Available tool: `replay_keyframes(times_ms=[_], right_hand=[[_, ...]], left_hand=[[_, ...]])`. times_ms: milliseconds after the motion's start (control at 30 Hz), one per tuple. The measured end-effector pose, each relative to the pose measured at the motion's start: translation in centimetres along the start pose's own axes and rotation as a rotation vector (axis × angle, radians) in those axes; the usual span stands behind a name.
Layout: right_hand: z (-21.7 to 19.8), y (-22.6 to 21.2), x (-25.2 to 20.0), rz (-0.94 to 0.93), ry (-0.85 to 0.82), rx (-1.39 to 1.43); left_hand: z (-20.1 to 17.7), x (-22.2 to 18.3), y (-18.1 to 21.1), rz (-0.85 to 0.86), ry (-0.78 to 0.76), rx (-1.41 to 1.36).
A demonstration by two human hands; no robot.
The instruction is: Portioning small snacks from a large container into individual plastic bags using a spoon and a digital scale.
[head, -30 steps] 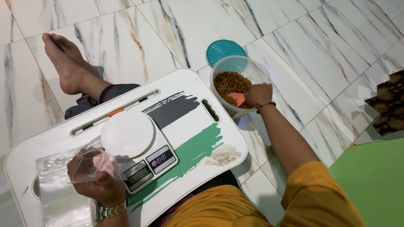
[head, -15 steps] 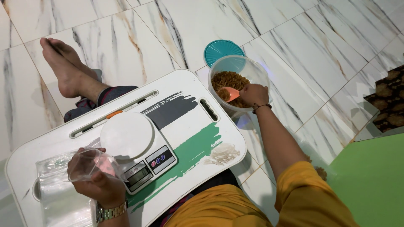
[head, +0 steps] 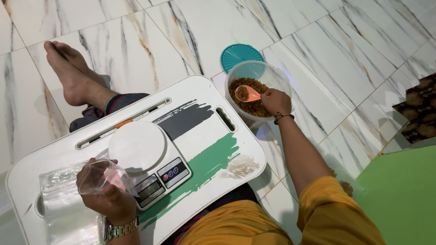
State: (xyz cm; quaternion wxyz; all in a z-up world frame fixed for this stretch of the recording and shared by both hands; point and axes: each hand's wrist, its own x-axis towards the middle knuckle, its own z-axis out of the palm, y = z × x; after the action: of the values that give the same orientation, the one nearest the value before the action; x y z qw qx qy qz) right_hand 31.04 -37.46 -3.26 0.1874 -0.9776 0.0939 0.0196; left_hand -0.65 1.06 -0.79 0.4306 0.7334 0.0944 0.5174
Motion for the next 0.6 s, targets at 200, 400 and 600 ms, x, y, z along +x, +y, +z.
replay_keyframes(times_ms=[200,400,600], right_hand=[[0.0,0.4,0.2,-0.043,-0.001,-0.004],[-0.9,0.3,1.9,-0.117,0.039,-0.120],[-5.0,-3.9,-0.1,-0.265,0.097,-0.098]], left_hand=[[0.0,0.7,0.6,-0.085,-0.043,-0.081],[-0.7,0.7,-1.3,-0.338,0.006,-0.638],[-0.8,0.7,-2.8,-0.522,-0.057,-1.137]])
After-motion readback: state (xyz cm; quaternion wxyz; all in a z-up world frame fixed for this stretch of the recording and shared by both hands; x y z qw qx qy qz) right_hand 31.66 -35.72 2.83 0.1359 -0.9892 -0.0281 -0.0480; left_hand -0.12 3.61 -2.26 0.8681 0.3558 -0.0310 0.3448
